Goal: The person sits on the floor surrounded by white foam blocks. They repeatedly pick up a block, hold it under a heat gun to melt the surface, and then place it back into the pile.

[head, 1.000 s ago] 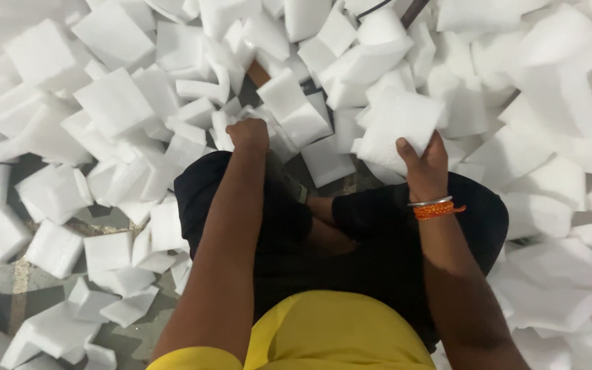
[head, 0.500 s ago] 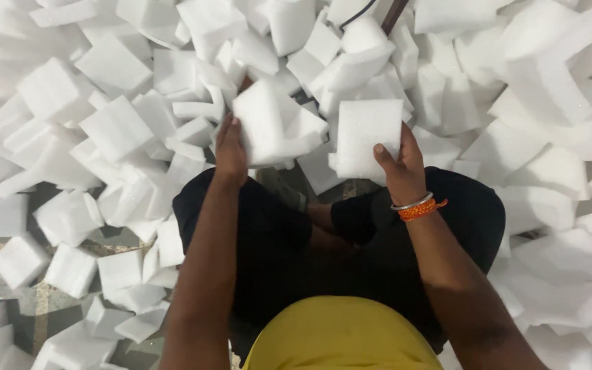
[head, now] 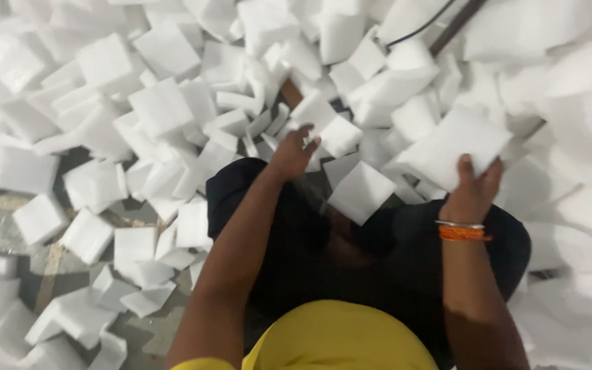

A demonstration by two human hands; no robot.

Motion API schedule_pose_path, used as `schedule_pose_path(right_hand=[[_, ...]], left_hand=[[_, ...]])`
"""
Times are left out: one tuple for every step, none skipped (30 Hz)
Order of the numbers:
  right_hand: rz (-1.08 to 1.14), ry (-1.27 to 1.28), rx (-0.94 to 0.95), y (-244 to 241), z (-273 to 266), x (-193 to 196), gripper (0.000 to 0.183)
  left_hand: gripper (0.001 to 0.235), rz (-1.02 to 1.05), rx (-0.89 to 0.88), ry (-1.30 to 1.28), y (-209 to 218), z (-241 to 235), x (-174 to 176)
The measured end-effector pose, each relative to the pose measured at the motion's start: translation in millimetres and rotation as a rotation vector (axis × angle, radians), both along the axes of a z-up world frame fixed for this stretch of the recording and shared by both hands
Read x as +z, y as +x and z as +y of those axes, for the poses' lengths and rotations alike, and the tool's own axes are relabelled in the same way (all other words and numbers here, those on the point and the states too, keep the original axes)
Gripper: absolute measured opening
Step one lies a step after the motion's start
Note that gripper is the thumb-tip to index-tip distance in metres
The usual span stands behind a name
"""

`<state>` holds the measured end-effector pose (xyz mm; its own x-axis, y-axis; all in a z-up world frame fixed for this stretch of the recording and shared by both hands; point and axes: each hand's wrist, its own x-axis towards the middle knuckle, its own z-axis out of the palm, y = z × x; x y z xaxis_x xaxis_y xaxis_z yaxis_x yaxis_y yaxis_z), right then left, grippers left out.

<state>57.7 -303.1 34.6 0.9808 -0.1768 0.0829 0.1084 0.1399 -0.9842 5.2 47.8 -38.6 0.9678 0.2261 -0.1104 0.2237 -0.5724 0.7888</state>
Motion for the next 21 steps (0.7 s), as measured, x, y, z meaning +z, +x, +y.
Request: schedule_pose_path(right_hand=[[0.001,0.005,0.005,-2,0,2,0.055],[0.001,0.010,0.009,-6,1,3,0.054],[0.022,-0.020,0.023,-8,4,6,0.054],[0.041,-0.050,0.037,-9,6,9,0.055],[0.061,-0.080,0.052,-11,9,12,0.056],[0.069,-0.113,0.067,-13,12,14,0.054],[0.075,-0.144,0.081,-13,14,14,0.052],[0.081,-0.176,0.094,-13,17,14,0.050],[0.085,-0.175,0.136,-13,18,14,0.051],[0.089,-0.174,0.178,-11,19,13,0.051],[0.094,-0.174,0.216,-9,20,12,0.051],[0.138,-0.156,0.260,-6,22,9,0.052],[0.181,-0.138,0.296,-5,23,6,0.054],[0.223,-0.119,0.332,-4,24,3,0.055],[0.248,-0.152,0.347,-3,25,2,0.057],[0.273,-0.184,0.362,-4,28,-1,0.058],[0.294,-0.214,0.375,-3,31,-4,0.060],[0.308,-0.208,0.391,-1,33,-6,0.064],[0.324,-0.200,0.404,-1,36,-7,0.067],[0.339,-0.191,0.418,0,39,-8,0.071],[0.344,-0.207,0.425,0,41,-8,0.072]], left_hand=[[0.050,-0.021,0.056,0.033,2,12,-2],[0.050,-0.041,0.112,0.066,7,30,-3],[0.051,-0.065,0.166,0.102,12,49,-2],[0.053,0.088,0.222,0.177,17,71,-1],[0.056,0.242,0.279,0.251,18,96,0],[0.060,0.267,0.369,0.327,16,116,-2],[0.065,0.292,0.458,0.405,11,138,-5],[0.066,0.229,0.563,0.507,0,159,-9],[0.067,0.163,0.660,0.609,-11,178,-15],[0.071,0.174,0.727,0.727,-26,196,-21],[0.075,0.184,0.790,0.846,-41,213,-30],[0.085,0.218,0.875,0.802,-57,229,-38],[0.094,0.246,0.953,0.755,-69,243,-45],[0.106,0.239,1.074,0.587,-80,255,-53],[0.119,0.227,1.180,0.411,-86,265,-60],[0.126,0.244,1.203,0.324,-97,273,-64],[0.133,0.255,1.223,0.237,-101,277,-68],[0.134,0.237,1.204,0.248,-101,278,-72],[0.135,0.218,1.181,0.262,-99,279,-73],[0.133,0.275,1.156,0.284,-95,277,-73],[0.132,0.332,1.127,0.308,-88,274,-71]])
